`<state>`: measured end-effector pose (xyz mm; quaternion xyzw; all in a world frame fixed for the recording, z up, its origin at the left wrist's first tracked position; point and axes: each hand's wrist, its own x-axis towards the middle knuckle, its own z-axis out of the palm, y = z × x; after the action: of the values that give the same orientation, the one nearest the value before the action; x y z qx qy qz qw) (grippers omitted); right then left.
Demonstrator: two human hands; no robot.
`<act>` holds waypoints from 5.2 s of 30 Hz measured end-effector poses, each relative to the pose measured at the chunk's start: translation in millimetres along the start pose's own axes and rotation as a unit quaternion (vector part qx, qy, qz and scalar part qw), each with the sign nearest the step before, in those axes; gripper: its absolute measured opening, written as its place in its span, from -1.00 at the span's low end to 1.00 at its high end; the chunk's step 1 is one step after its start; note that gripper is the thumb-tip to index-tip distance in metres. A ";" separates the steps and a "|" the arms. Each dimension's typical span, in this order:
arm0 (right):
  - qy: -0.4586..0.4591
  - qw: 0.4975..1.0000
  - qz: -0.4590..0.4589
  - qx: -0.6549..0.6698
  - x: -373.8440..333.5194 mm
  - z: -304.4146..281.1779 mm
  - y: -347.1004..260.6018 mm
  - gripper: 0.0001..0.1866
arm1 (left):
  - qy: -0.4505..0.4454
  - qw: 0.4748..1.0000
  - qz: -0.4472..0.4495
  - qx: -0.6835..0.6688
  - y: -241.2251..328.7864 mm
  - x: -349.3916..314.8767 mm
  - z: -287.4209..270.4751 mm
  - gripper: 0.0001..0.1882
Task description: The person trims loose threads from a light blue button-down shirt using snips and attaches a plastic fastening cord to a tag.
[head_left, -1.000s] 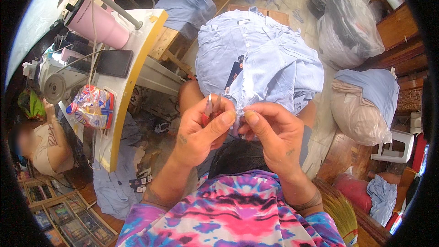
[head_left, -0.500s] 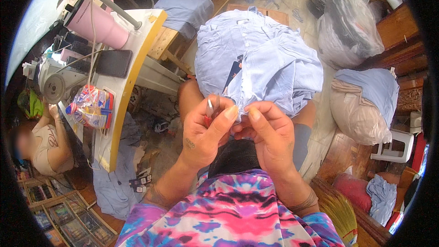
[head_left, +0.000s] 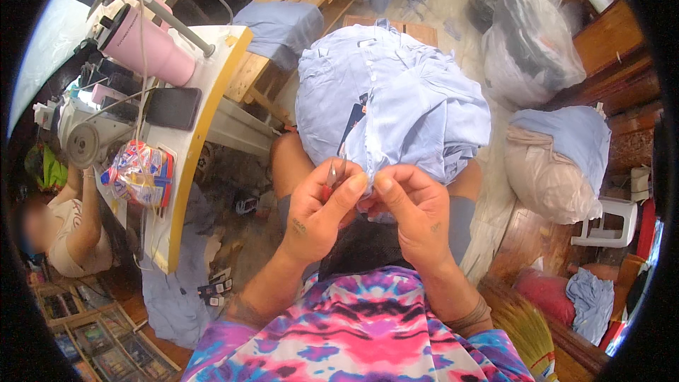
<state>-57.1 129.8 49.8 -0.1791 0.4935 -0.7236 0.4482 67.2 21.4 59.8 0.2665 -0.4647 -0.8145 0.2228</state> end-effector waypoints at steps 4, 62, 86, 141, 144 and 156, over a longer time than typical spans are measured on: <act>0.000 0.998 -0.021 -0.056 2.2 -1.4 -2.4 -0.78 | -0.032 0.986 0.103 0.127 -6.7 6.0 -4.2 -0.86; -0.098 0.988 -0.032 -0.116 23.7 -30.9 -34.0 -0.77 | -0.023 0.998 0.032 0.046 -1.0 5.6 -22.5 -0.85; -0.118 0.989 -0.083 -0.043 15.6 -4.2 -5.6 -0.72 | -0.078 0.993 -0.084 -0.038 11.7 -22.0 8.7 -0.62; -0.008 0.950 -0.184 -0.251 3.1 0.2 9.1 -0.87 | 0.105 0.921 0.280 0.248 -24.8 -9.2 -5.3 -0.86; 0.023 0.971 -0.157 -0.179 -4.9 1.3 15.1 -0.85 | 0.106 0.903 0.312 0.275 -35.5 -11.7 -3.6 -0.84; 0.019 0.921 -0.235 -0.310 -0.1 -13.9 6.8 -0.87 | 0.064 0.980 0.120 0.147 -24.0 -16.1 1.1 -0.81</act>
<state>-63.7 136.9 37.7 -0.4064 0.6450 -0.6223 0.1778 75.9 43.2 43.0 0.2901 -0.5924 -0.6863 0.3063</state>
